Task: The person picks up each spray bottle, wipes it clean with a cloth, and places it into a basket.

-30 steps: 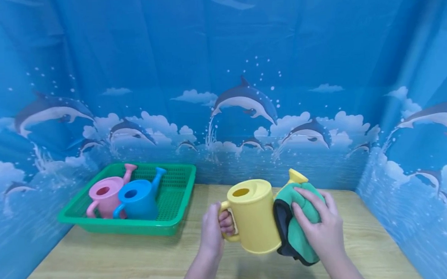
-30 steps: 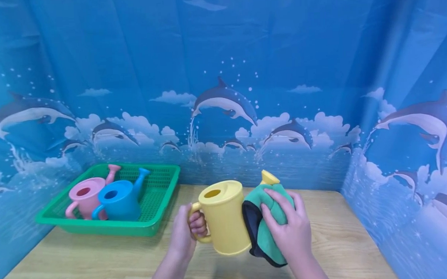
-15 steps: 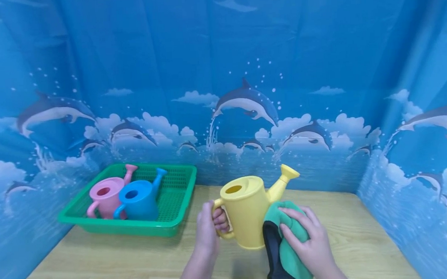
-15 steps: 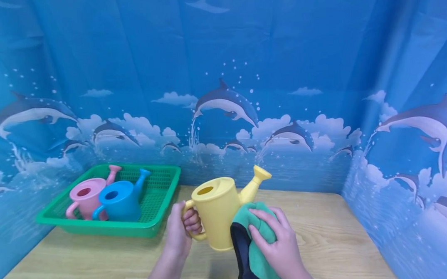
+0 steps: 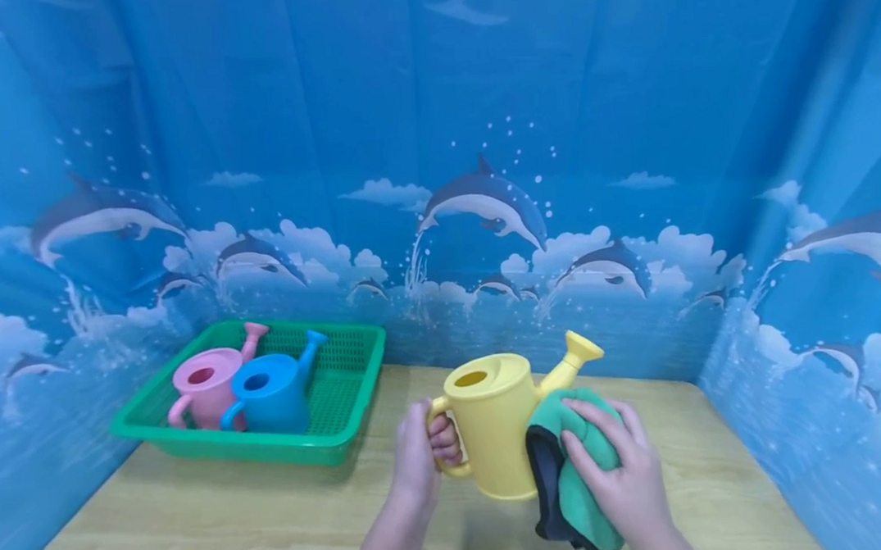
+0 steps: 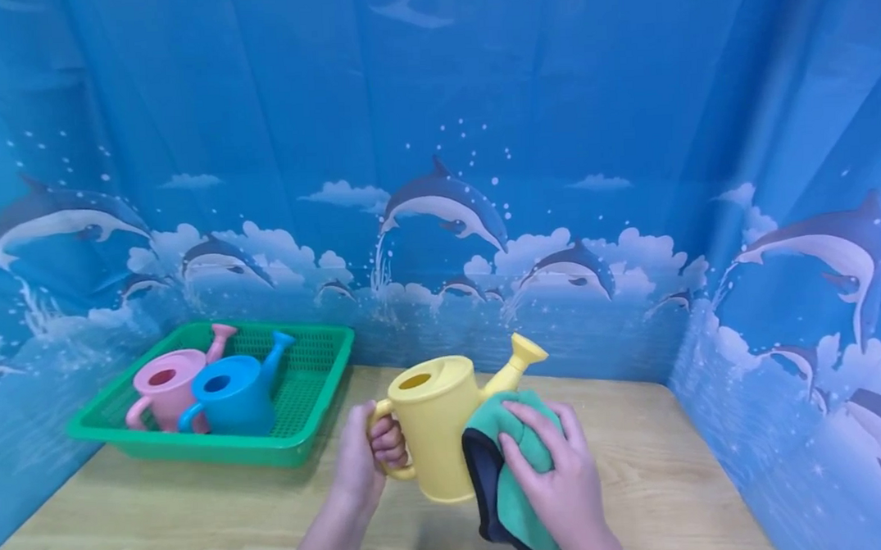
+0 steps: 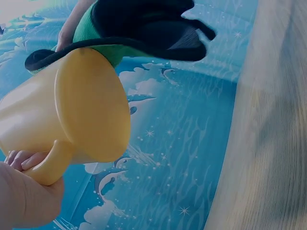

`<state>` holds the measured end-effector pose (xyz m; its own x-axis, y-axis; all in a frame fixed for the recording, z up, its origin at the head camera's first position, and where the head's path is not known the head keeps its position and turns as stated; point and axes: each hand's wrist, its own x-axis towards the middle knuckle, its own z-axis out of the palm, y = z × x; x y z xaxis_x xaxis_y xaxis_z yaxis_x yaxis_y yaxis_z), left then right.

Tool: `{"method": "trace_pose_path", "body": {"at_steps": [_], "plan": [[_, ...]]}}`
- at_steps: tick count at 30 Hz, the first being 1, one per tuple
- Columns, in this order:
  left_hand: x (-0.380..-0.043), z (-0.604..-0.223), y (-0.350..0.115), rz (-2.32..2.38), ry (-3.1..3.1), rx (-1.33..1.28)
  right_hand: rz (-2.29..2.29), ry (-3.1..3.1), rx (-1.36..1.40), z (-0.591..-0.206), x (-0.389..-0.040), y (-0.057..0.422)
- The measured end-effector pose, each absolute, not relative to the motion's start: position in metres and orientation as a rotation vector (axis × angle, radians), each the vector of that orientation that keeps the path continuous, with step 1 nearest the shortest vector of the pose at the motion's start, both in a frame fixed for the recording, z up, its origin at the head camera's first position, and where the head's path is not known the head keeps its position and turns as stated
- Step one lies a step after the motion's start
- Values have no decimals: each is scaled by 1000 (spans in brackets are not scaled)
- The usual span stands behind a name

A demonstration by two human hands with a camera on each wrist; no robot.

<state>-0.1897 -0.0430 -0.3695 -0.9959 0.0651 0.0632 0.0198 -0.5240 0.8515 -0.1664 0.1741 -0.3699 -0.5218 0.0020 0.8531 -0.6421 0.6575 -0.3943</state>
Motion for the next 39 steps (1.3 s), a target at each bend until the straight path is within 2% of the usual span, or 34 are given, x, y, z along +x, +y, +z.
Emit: {"method": "trace_pose_path", "body": {"at_steps": [7,13,28,39], "plan": [[-189,-371,-43,2701,1508,156,968,-1855,434,-362,-184,178],[-190,-371,-45,2699,1397,121,1045,-1872,451,-369,-182,177],[-193,-369,-54,2744,1411,97,1077,-2057,662,-391,-162,180],[-192,-368,-56,2660,1461,169,1101,-1908,850,-398,-167,187]]}}
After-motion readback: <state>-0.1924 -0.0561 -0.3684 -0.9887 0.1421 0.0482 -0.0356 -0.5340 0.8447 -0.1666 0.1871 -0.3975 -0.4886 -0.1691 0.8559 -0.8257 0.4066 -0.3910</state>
